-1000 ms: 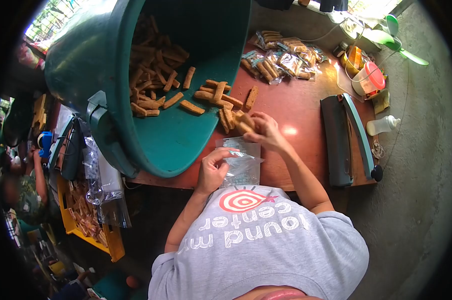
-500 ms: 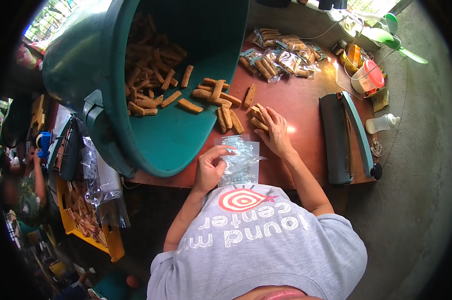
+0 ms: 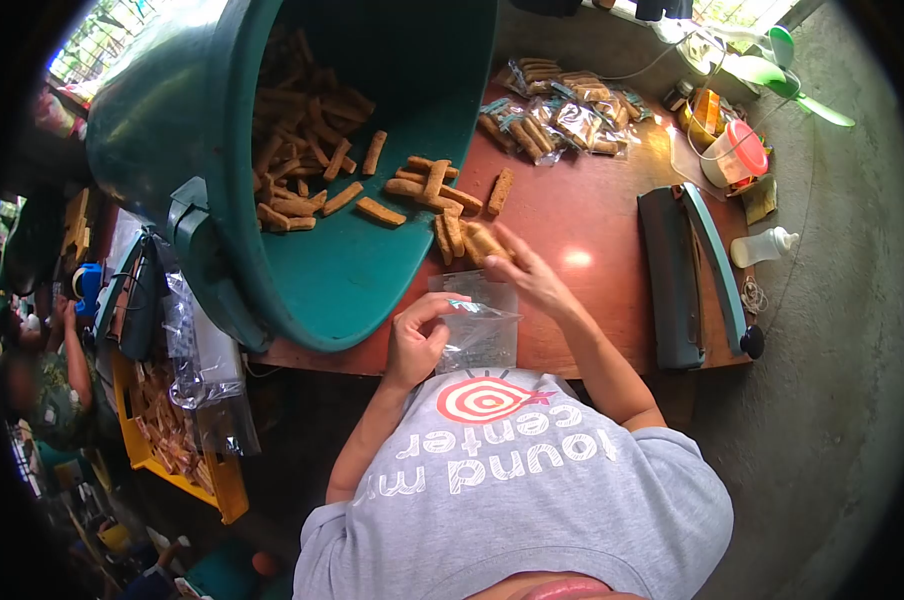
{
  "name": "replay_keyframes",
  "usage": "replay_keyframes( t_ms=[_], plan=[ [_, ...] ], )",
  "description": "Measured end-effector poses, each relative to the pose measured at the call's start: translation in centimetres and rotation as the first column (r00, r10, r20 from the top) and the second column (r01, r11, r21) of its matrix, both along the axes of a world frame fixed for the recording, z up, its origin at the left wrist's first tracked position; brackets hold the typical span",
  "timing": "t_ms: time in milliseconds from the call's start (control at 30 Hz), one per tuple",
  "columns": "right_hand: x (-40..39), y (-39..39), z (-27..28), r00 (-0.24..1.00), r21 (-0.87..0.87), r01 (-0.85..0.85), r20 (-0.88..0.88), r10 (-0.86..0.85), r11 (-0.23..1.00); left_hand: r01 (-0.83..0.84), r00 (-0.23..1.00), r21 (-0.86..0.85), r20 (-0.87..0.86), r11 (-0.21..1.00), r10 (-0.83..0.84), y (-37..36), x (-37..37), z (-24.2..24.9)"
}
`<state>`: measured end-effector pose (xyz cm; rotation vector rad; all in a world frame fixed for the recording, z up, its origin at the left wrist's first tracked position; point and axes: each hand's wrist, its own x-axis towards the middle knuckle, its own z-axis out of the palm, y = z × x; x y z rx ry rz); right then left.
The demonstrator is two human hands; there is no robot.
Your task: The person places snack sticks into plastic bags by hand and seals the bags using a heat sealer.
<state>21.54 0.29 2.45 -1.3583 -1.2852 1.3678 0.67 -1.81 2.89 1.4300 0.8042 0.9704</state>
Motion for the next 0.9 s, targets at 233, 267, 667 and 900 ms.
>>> replay_keyframes(
  t_ms=[233, 267, 667, 900],
  plan=[
    [-4.3, -0.9, -3.1, 0.755, 0.158, -0.041, 0.652, -0.073, 0.987, -0.015, 1.0, -0.018, 0.01, 1.0, 0.015, -0.6, -0.9, 1.0],
    [-4.7, -1.0, -3.9, 0.714, 0.258, -0.03, 0.681, -0.16, 0.966, -0.024, 1.0, -0.061, 0.013, 0.998, 0.024, -0.7, -1.0, 1.0],
    [-0.6, -0.6, -4.6, 0.814, 0.52, 0.011, 0.491, -0.31, 0.854, 0.013, 0.999, -0.014, 0.03, 1.0, -0.012, -0.4, -0.7, 1.9],
    [2.9, -2.3, -5.1, 0.514, 0.439, -0.103, 0.792, -0.33, 0.893, 0.02, 1.0, 0.005, -0.005, 1.0, -0.02, 1.1, 0.6, 2.8]
  ],
)
